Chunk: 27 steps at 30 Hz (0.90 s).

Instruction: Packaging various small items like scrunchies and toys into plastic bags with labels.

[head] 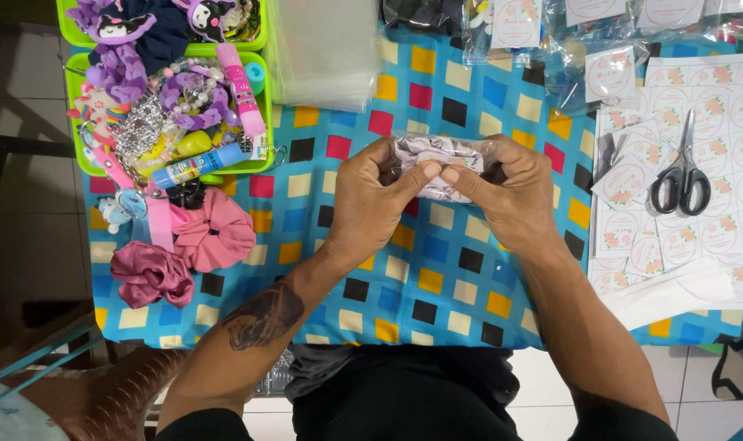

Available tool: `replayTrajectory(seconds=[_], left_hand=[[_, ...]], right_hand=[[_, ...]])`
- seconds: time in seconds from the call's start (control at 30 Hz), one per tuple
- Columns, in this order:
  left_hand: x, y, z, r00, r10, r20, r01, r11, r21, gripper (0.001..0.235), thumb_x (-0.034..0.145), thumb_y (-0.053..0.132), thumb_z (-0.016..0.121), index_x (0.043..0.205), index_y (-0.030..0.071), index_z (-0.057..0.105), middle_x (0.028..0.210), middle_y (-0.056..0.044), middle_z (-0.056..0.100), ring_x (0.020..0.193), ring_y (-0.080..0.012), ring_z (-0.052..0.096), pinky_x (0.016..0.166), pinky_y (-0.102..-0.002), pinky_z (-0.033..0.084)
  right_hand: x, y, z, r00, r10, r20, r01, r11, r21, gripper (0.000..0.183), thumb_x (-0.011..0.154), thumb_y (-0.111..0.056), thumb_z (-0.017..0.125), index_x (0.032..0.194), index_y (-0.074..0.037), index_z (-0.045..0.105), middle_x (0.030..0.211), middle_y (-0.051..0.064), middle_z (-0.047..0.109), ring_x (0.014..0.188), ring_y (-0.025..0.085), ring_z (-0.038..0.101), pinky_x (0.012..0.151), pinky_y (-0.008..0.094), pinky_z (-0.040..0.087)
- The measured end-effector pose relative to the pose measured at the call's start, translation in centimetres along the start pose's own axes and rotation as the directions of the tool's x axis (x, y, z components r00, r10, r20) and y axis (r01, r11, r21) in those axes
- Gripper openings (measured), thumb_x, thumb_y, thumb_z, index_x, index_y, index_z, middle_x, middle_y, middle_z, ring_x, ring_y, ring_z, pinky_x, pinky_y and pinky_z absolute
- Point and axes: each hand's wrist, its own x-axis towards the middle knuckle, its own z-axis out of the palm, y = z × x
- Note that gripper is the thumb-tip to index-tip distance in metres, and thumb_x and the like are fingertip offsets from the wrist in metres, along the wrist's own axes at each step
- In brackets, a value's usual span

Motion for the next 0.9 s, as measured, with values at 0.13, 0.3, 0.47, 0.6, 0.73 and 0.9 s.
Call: replayTrajectory(seconds=[0.13,0.3,0.47,0.6,0.73,0.9], left_hand=[[-0.1,0.4,0.1,1.0,-0.007,0.006,0.007,1.0,-0.005,0.017,0.089,0.016,0.084,0.099,0.006,0.074,0.08,-0.006,0.075,0.077,-0.0017,0.061,0.061,-0.021,0.056],[-0.1,0.5,0.1,0.999,0.019,0.028,-0.019,1.0,0.024,0.016,0.091,0.018,0.082,0.096,0.006,0.073,0.078,-0.008,0.075,0.077,-0.0026,0.062,0.06,-0.021,0.056],[-0.1,0.5,0.0,0.999,0.026,0.039,-0.028,0.999,0.038,0.015,0.092,0.018,0.082,0.095,0.006,0.072,0.078,-0.01,0.075,0.077,-0.0036,0.063,0.06,-0.022,0.057],[-0.2,0.6,0.2,1.0,0.023,0.013,-0.024,0.997,0.071,0.017,0.091,0.021,0.083,0.097,0.007,0.074,0.078,-0.01,0.076,0.075,-0.0035,0.063,0.06,-0.022,0.056],[0.2,1.0,0.1,0.998,0.055,-0.038,-0.052,0.996,0.072,0.017,0.091,0.019,0.082,0.098,0.005,0.074,0.077,-0.01,0.076,0.075,-0.0025,0.06,0.057,-0.02,0.054],[0.6,0.9,-0.5,0.994,0.061,-0.09,-0.058,0.997,0.043,0.021,0.091,0.021,0.084,0.098,0.003,0.075,0.079,-0.011,0.076,0.076,-0.0055,0.061,0.058,-0.026,0.055]], right_hand=[[-0.1,-0.1,-0.1,1.0,0.006,0.009,-0.006,1.0,-0.008,0.019,0.089,0.006,0.083,0.101,0.01,0.069,0.083,0.014,0.066,0.091,0.01,0.062,0.077,0.033,0.061],[-0.2,-0.4,-0.1,1.0,-0.015,0.008,0.015,1.0,-0.005,0.016,0.09,0.005,0.084,0.094,0.007,0.068,0.08,0.013,0.067,0.089,0.01,0.063,0.074,0.029,0.059],[-0.2,0.0,-0.7,0.999,-0.035,0.016,0.036,0.999,-0.041,0.015,0.09,0.007,0.083,0.092,0.007,0.068,0.077,0.015,0.066,0.085,0.011,0.063,0.072,0.03,0.059],[-0.1,0.7,-1.0,0.999,-0.043,0.027,0.044,0.998,-0.04,0.015,0.09,0.007,0.081,0.096,0.007,0.067,0.082,0.017,0.069,0.083,0.011,0.064,0.075,0.032,0.059],[0.4,-0.9,0.3,0.997,-0.077,0.03,0.078,0.997,-0.007,0.026,0.098,-0.007,0.076,0.122,0.0,0.066,0.103,0.012,0.072,0.093,0.005,0.056,0.083,0.031,0.056],[0.3,0.5,0.2,0.999,-0.041,-0.001,0.041,0.998,0.041,0.051,0.102,-0.015,0.069,0.143,-0.007,0.039,0.103,0.012,0.067,0.086,0.009,0.061,0.082,0.026,0.052]])
